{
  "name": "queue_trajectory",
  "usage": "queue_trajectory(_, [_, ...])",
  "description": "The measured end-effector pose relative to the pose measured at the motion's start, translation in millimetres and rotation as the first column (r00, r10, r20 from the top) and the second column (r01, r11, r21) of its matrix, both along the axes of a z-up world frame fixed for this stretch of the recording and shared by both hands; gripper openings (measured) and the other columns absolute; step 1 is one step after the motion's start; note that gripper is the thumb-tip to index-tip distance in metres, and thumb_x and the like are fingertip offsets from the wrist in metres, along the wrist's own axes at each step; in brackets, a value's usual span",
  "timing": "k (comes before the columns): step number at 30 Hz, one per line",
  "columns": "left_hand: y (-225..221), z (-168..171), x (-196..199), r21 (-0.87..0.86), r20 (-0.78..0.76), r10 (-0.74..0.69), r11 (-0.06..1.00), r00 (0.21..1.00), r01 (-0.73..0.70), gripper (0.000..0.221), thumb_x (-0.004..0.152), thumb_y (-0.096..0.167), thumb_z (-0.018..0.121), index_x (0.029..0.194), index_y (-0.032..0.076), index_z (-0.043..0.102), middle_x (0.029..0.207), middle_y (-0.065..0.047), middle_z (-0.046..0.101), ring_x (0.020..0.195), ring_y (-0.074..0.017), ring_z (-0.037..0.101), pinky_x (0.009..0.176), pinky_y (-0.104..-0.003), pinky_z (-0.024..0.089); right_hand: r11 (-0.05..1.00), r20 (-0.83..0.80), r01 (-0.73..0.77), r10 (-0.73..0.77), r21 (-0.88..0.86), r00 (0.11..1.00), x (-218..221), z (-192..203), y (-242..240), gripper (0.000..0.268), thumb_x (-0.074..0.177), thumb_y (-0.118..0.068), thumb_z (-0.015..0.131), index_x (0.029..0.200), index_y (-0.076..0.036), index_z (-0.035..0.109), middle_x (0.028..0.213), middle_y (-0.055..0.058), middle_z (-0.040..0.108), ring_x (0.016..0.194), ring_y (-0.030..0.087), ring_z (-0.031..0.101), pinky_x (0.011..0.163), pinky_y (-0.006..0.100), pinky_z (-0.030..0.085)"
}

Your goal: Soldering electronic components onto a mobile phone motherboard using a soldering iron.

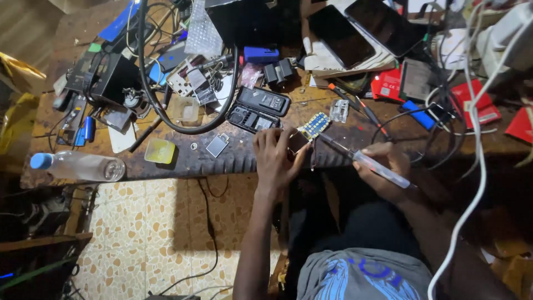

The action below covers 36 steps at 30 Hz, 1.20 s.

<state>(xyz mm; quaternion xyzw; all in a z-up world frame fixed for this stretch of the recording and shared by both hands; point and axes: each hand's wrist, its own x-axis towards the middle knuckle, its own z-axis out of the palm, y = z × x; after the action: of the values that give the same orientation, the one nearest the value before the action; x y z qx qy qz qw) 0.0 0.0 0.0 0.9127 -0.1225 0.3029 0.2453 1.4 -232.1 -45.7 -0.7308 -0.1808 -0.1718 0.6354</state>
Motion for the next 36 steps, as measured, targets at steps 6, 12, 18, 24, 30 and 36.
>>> queue_trajectory(6, [1.1,-3.7,3.2,-0.031,-0.004,0.015,0.999,1.0,-0.015,0.039,0.071,0.041,0.066,0.098,0.014,0.056,0.082,-0.005,0.046,0.085,-0.0249,0.047,0.088,-0.037,0.028,0.993,0.032,-0.064,0.067,-0.097,0.997,6.5,19.6,4.6,0.027,0.061,-0.004,0.076,0.084,-0.002,0.061,0.073,0.012,0.063,0.058,0.02,0.061,0.044,0.026,0.047])
queue_trajectory(12, [0.3,-0.3,5.0,-0.048,-0.003,0.021,0.999,1.0,-0.021,0.037,0.072,0.038,0.067,0.098,0.013,0.057,0.082,-0.006,0.047,0.082,-0.0251,0.046,0.084,-0.037,0.03,0.981,0.11,-0.082,0.102,-0.174,0.989,10.1,20.0,5.7,0.026,0.061,-0.004,0.076,0.083,-0.001,0.063,0.075,0.013,0.064,0.062,0.022,0.063,0.049,0.027,0.05])
queue_trajectory(18, [1.2,-1.3,6.8,-0.045,-0.002,0.026,0.999,1.0,-0.026,0.037,0.071,0.039,0.067,0.098,0.014,0.058,0.083,-0.005,0.047,0.082,-0.0234,0.046,0.084,-0.036,0.03,0.966,0.164,-0.113,0.154,-0.23,0.974,12.0,35.2,12.5,0.019,0.065,-0.005,0.072,0.081,0.0,0.061,0.072,0.013,0.063,0.059,0.026,0.063,0.046,0.03,0.048])
queue_trajectory(24, [1.0,-0.6,7.2,-0.075,0.0,0.026,0.997,1.0,-0.026,0.036,0.071,0.039,0.067,0.097,0.014,0.059,0.082,-0.005,0.048,0.081,-0.0239,0.047,0.084,-0.037,0.031,0.96,0.191,-0.127,0.178,-0.25,0.965,12.9,38.2,14.2,0.018,0.065,-0.003,0.071,0.079,0.0,0.06,0.071,0.013,0.063,0.057,0.025,0.063,0.046,0.03,0.049])
queue_trajectory(30, [0.5,-2.3,8.0,-0.078,0.001,0.021,0.997,1.0,-0.021,0.035,0.072,0.038,0.067,0.097,0.015,0.059,0.082,-0.005,0.048,0.08,-0.0241,0.047,0.082,-0.036,0.032,0.963,0.219,-0.127,0.18,-0.236,0.959,13.1,38.8,14.6,0.016,0.066,-0.006,0.07,0.078,0.0,0.06,0.07,0.012,0.062,0.056,0.025,0.062,0.049,0.03,0.049])
queue_trajectory(36, [0.3,-2.4,7.4,-0.094,-0.032,0.014,0.995,0.999,-0.017,0.035,0.072,0.036,0.067,0.098,0.015,0.059,0.083,-0.006,0.049,0.082,-0.0245,0.047,0.083,-0.037,0.031,0.962,0.227,-0.133,0.188,-0.239,0.956,14.0,36.4,14.7,0.015,0.067,-0.006,0.07,0.078,0.0,0.061,0.069,0.012,0.062,0.055,0.025,0.062,0.048,0.031,0.049])
